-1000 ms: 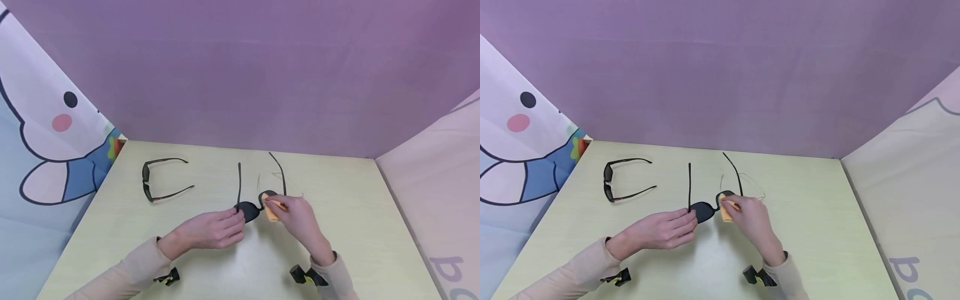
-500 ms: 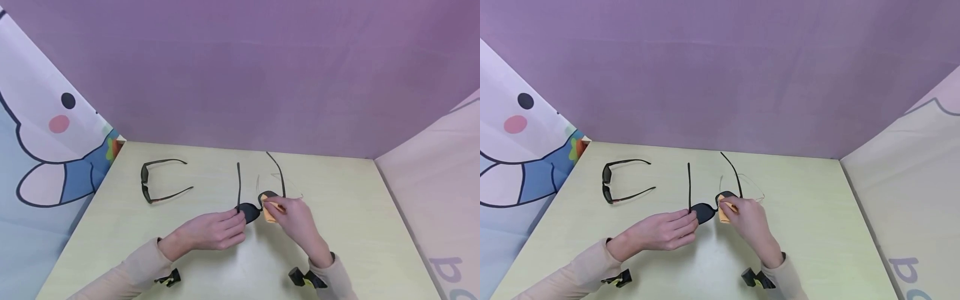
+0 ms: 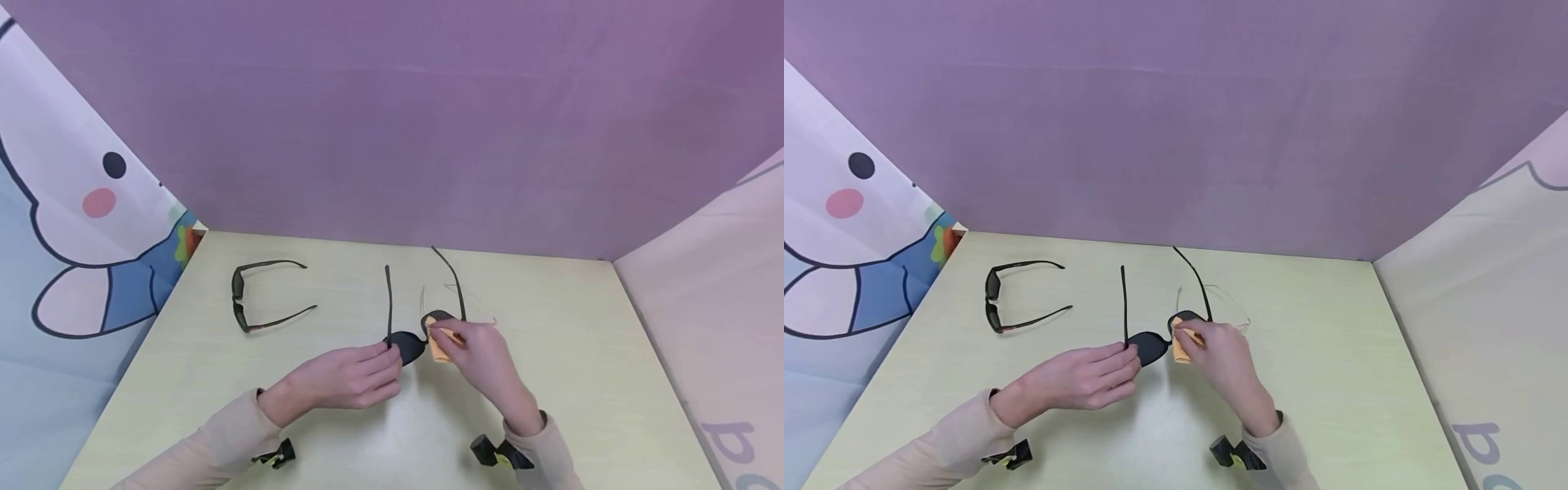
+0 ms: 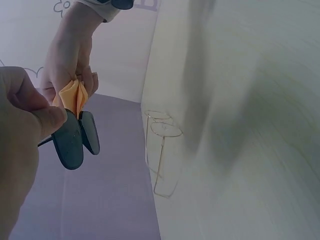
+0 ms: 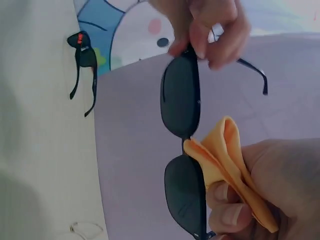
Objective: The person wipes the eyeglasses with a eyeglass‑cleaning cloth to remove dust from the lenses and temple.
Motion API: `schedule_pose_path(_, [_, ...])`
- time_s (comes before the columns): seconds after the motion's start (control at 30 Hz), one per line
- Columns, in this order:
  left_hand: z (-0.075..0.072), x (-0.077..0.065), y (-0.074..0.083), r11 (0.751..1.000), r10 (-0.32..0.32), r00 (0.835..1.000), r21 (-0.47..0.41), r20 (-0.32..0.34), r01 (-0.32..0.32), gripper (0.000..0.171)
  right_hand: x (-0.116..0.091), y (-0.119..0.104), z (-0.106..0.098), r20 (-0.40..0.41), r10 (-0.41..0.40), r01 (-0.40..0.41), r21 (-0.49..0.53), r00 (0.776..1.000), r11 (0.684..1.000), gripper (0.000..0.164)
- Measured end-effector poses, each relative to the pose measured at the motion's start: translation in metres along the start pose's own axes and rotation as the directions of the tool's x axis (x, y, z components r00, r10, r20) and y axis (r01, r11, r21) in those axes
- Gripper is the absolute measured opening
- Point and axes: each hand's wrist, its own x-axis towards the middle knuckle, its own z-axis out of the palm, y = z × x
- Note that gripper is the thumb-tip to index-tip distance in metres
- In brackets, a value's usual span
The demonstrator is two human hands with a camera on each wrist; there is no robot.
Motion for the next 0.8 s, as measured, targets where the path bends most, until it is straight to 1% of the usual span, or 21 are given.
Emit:
schedule_pose_path(0.07, [0.0003,-0.0001,0.0007,1.000,0.000,1.000,0.001,0.000,0.000,0.023,0.0003,-0.0006,0.0007,0.006,-0.004,0.004,0.008,1.000,1.000,0.013])
schedule_pose_path(0.23, [-0.0011,-0.0011,0.0021,1.000,-0.004,1.000,0.002,0.017,0.004,0.025,0.0019,0.0040,0.0002,-0.041,0.053,-0.056,-0.088,0.998,0.995,0.012])
schedule_pose_path(0.3, [-0.0019,-0.0014,0.0022,1.000,-0.005,1.000,0.003,0.017,0.005,0.025,0.0016,0.0060,0.0001,-0.041,0.067,-0.071,-0.099,0.997,0.993,0.012])
schedule_pose_path(0.47, [-0.0029,-0.0014,0.0018,1.000,0.005,1.000,0.013,-0.002,-0.005,0.024,0.0001,0.0057,0.0005,0.031,0.047,-0.048,0.017,0.998,0.999,0.013])
schedule_pose_path(0.53, [-0.0031,-0.0012,0.0016,1.000,0.010,1.000,0.019,-0.009,-0.010,0.023,0.0005,0.0038,0.0009,0.037,0.038,-0.038,0.024,0.999,0.999,0.014])
schedule_pose_path(0.63, [-0.0031,-0.0009,0.0017,1.000,0.015,1.000,0.021,-0.012,-0.015,0.023,0.0012,0.0027,0.0021,-0.013,0.049,-0.050,-0.079,0.999,0.996,0.015])
schedule_pose_path(0.73, [-0.0030,-0.0006,0.0021,1.000,0.020,1.000,0.020,-0.013,-0.020,0.023,0.0013,0.0019,0.0030,-0.054,0.063,-0.072,-0.179,0.997,0.981,0.015])
schedule_pose_path(0.8, [-0.0029,-0.0004,0.0022,1.000,0.022,1.000,0.020,-0.015,-0.021,0.022,0.0007,0.0009,0.0036,-0.052,0.067,-0.075,-0.187,0.996,0.980,0.014])
